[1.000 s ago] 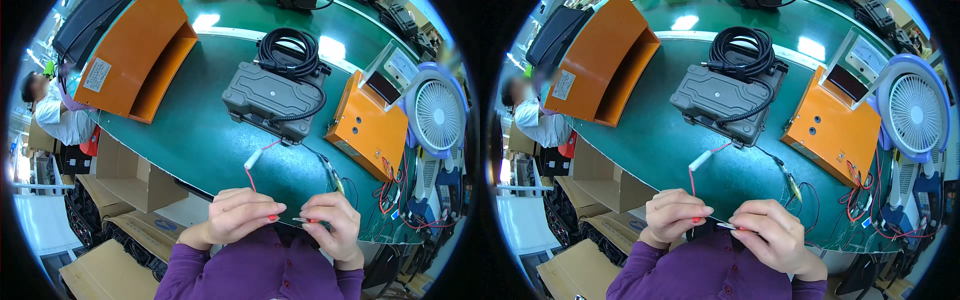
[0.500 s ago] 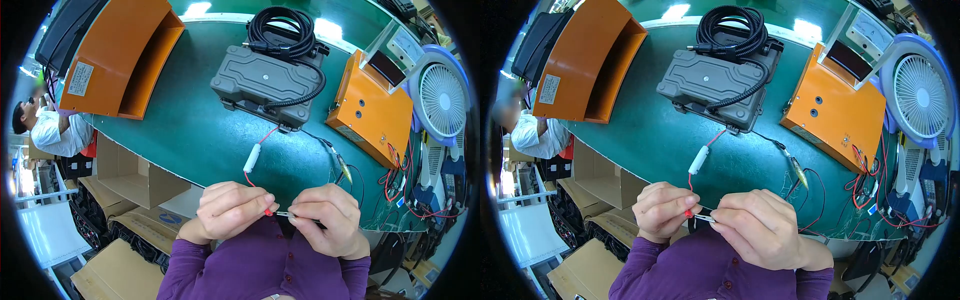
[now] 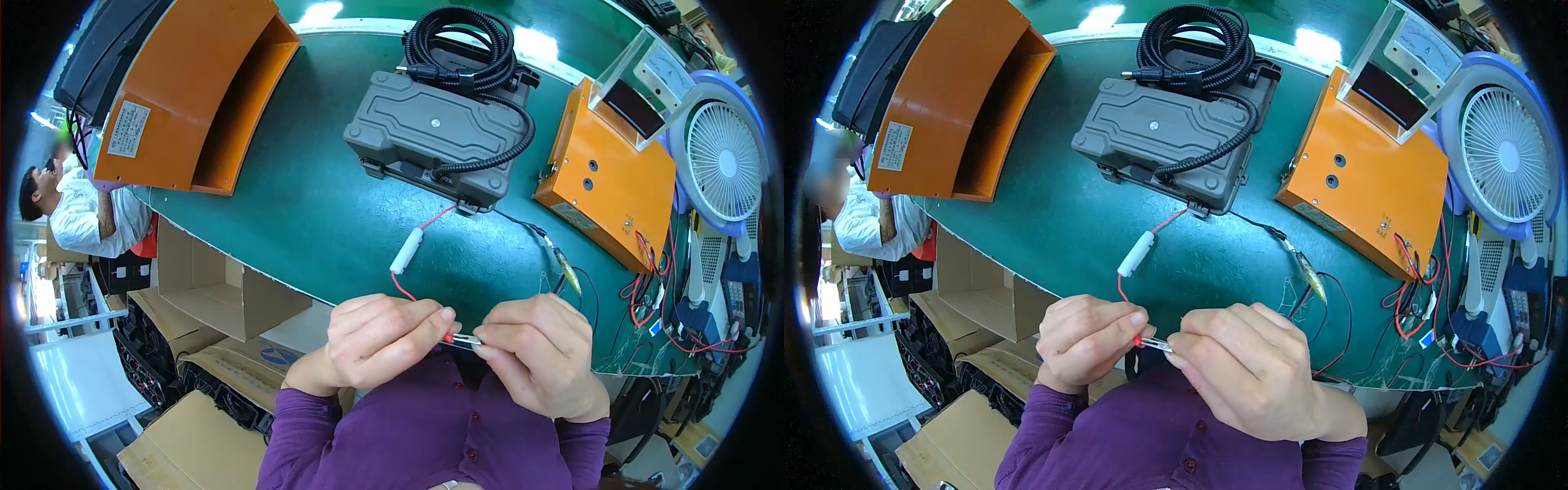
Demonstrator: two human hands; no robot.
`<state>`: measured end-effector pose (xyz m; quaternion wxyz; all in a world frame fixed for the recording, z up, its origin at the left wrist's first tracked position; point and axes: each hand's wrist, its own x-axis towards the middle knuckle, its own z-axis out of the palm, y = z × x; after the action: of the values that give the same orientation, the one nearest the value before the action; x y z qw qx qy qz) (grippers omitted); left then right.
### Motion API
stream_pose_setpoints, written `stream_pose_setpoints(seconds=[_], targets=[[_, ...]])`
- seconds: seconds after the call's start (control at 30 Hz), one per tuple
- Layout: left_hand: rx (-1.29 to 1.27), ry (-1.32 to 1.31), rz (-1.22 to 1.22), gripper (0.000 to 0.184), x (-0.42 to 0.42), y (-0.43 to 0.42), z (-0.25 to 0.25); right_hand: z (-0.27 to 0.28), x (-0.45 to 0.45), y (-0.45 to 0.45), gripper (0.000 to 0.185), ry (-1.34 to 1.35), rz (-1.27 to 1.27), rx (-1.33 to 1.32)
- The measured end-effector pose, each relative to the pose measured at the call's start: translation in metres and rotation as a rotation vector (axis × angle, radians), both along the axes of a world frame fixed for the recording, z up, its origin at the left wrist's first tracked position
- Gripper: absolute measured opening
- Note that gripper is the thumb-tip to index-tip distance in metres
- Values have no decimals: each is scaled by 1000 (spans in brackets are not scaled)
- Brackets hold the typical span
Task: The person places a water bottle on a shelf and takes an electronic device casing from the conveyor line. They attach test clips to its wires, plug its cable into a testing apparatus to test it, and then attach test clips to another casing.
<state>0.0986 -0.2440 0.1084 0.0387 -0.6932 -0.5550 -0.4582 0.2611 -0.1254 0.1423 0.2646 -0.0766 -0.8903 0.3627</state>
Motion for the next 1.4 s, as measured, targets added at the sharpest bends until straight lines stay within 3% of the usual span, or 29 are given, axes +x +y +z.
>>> stream_pose_setpoints(seconds=[0.1,0.27,0.33,0.4,0.47,0.5,0.53,0.57,0.67,0.7,0.73,0.77,0.8,0.83,0.87,0.97,1.1,1.17,1.23,1.33,1.4], targets=[[5,110,28,20,1,1,1,2,0,1,19,-66,-12,57],[53,568,80,12,5,4,3,4,1,2,18,-219,15,159],[38,590,92,12,4,2,1,2,0,6,25,-378,92,169],[-169,334,-87,11,-6,-6,5,6,0,9,30,-398,154,198],[-415,-214,-26,18,-22,-40,14,16,4,16,43,-519,206,235],[-589,-339,-133,16,-49,-64,18,23,10,24,45,-500,128,261],[-736,-357,-233,10,-68,-82,13,29,14,31,46,-482,53,286],[-953,-242,-164,12,-70,-95,7,37,13,34,50,-495,-40,353],[-1264,88,102,27,-34,-93,-60,41,-19,42,59,-382,-141,422],[-1175,-56,88,30,-14,-81,-93,32,-37,48,61,-312,-152,484],[-1078,-384,-44,33,12,-55,-110,17,-57,55,63,-238,-166,546],[-1037,-475,-223,34,40,-49,-134,-11,-79,62,69,-301,-211,582],[-787,-559,-304,35,68,-24,-122,-33,-96,68,75,-368,-258,616],[-733,-336,-275,32,96,-10,-127,-37,-104,73,75,-363,-268,571],[-855,-269,-398,26,105,6,-128,-39,-108,76,75,-361,-274,531],[-795,-482,-283,16,94,-1,-155,-30,-92,75,71,-357,-196,555],[-683,-365,183,23,27,-59,-169,-16,-39,52,76,-364,-59,479],[-962,211,311,17,4,-98,-128,-17,-21,40,66,-365,-83,494],[-717,264,429,12,4,-108,-87,-30,-8,18,50,-239,-152,620],[-390,138,536,20,11,-104,-60,-47,-10,-29,19,47,80,749],[-353,-183,535,22,15,-87,-57,-76,-24,-36,16,-126,166,491]])
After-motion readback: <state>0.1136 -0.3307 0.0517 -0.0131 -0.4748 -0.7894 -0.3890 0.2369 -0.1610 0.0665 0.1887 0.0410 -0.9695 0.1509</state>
